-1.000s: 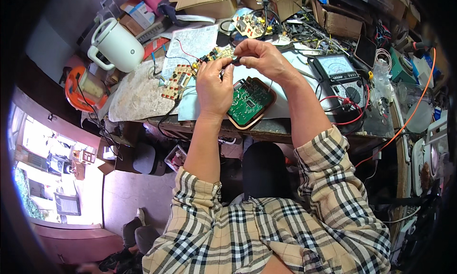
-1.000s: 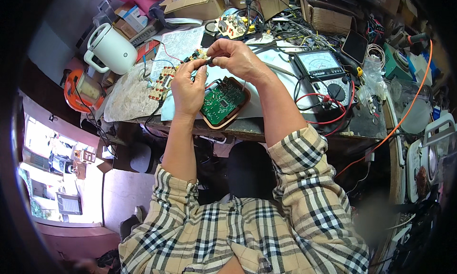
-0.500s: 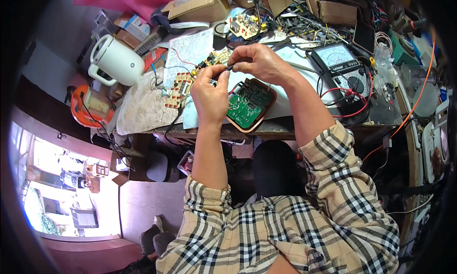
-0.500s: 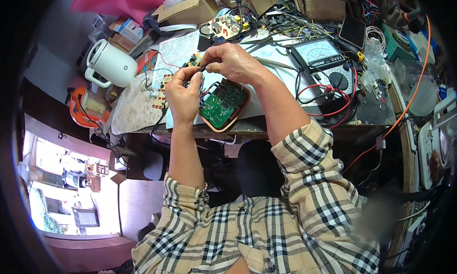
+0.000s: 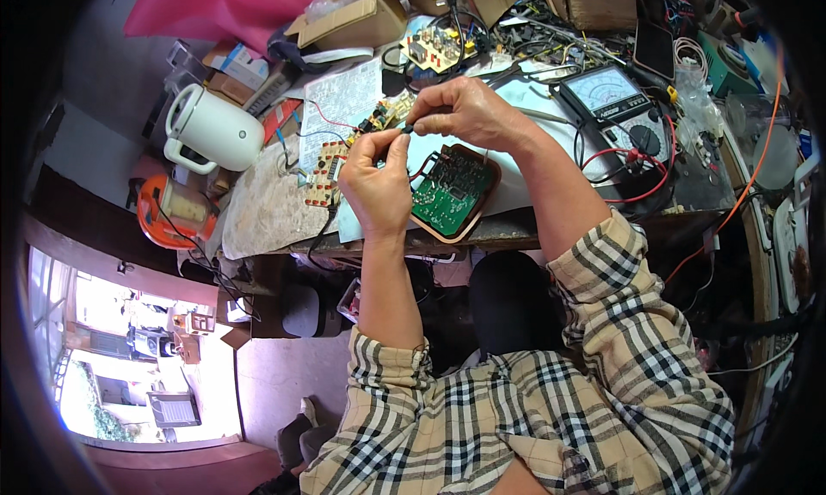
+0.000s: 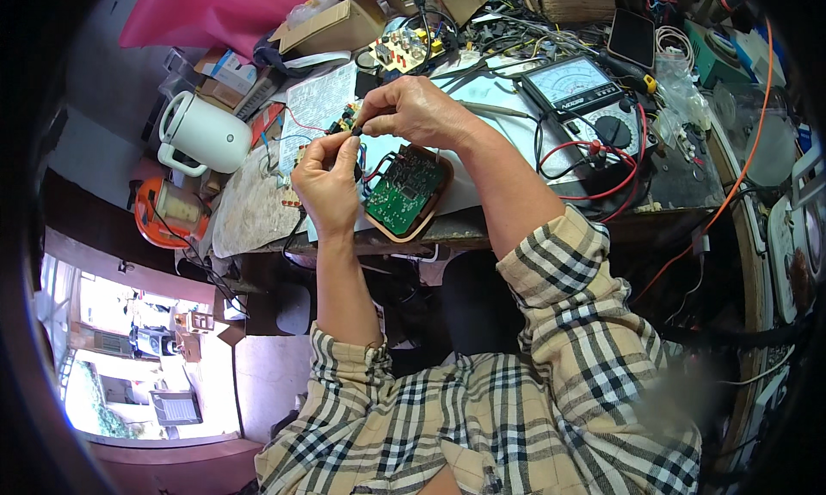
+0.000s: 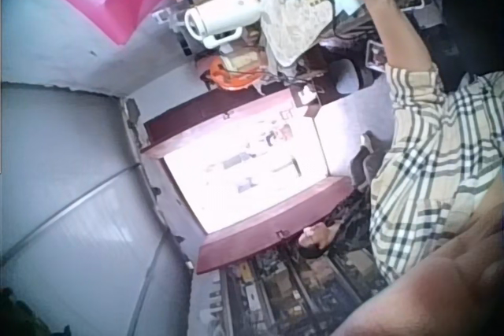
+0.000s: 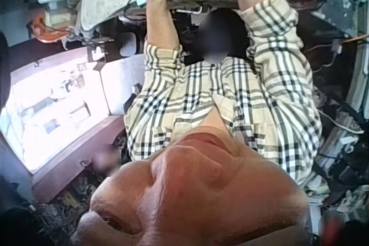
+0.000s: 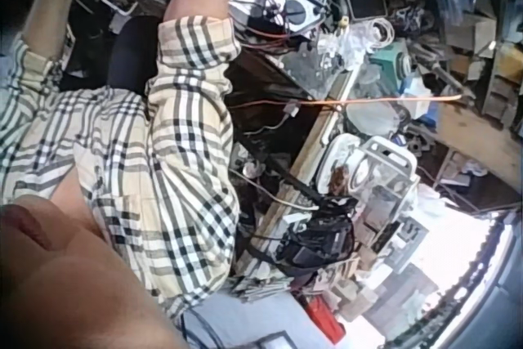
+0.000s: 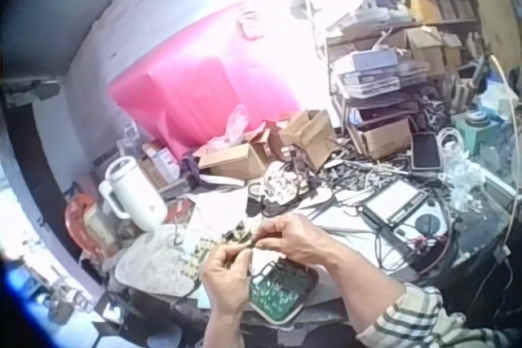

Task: The person sits on the floor and uses a multimeter to test points on a small circuit board. They then retrieve a larger green circuit board from under the table, connect wires, and continue testing with the multimeter.

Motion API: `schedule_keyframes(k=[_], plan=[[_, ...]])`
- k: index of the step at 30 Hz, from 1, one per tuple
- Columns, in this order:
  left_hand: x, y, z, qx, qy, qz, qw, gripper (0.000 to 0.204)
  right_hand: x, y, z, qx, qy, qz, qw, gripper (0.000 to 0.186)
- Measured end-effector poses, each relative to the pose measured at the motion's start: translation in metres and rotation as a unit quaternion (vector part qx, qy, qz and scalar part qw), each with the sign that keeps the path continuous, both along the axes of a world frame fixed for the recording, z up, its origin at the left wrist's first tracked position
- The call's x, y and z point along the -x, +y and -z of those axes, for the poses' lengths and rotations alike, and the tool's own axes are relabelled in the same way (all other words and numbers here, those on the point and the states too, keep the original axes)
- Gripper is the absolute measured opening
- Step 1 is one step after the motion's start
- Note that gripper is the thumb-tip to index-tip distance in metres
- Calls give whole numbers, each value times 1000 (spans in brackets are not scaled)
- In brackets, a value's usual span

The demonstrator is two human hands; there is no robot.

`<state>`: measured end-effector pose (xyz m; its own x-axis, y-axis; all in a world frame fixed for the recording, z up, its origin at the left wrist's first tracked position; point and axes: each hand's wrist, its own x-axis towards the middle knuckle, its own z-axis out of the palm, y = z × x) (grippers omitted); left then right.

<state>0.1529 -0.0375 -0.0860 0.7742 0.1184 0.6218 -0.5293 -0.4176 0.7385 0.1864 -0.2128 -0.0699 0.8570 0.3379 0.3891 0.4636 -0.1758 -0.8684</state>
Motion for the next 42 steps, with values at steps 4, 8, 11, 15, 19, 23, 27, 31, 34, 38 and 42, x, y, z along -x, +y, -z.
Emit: schedule_keyframes(k=[4,8,11,15,19,23,27,31,34,38,42], plan=[[4,2,-6,8,1,26,1000,7,2,0,-2,12,-20,2,1000,16],[3,2,-7,25,23,48,998,6,2,1,0,11,-26,5,1000,16],[0,3,-3,42,26,66,997,6,3,1,-2,7,-25,7,1000,17],[-4,6,1,38,24,66,997,5,4,1,-3,16,-31,16,999,17],[-3,3,-1,67,35,78,994,5,4,-1,-3,19,-36,27,999,17],[-4,4,-2,81,40,93,992,5,6,-1,-5,25,-43,36,998,16],[-7,4,-4,78,66,107,989,7,6,-3,-5,29,-75,41,996,17],[-8,7,-4,25,71,103,992,9,4,-2,-2,9,-55,38,998,16],[-6,3,-4,10,23,80,996,12,7,-1,-4,8,-59,35,998,15],[-6,5,-4,-9,10,65,998,12,7,0,-3,0,-55,33,998,15],[-5,4,-5,0,4,68,998,11,8,1,-5,0,-57,35,998,15]])
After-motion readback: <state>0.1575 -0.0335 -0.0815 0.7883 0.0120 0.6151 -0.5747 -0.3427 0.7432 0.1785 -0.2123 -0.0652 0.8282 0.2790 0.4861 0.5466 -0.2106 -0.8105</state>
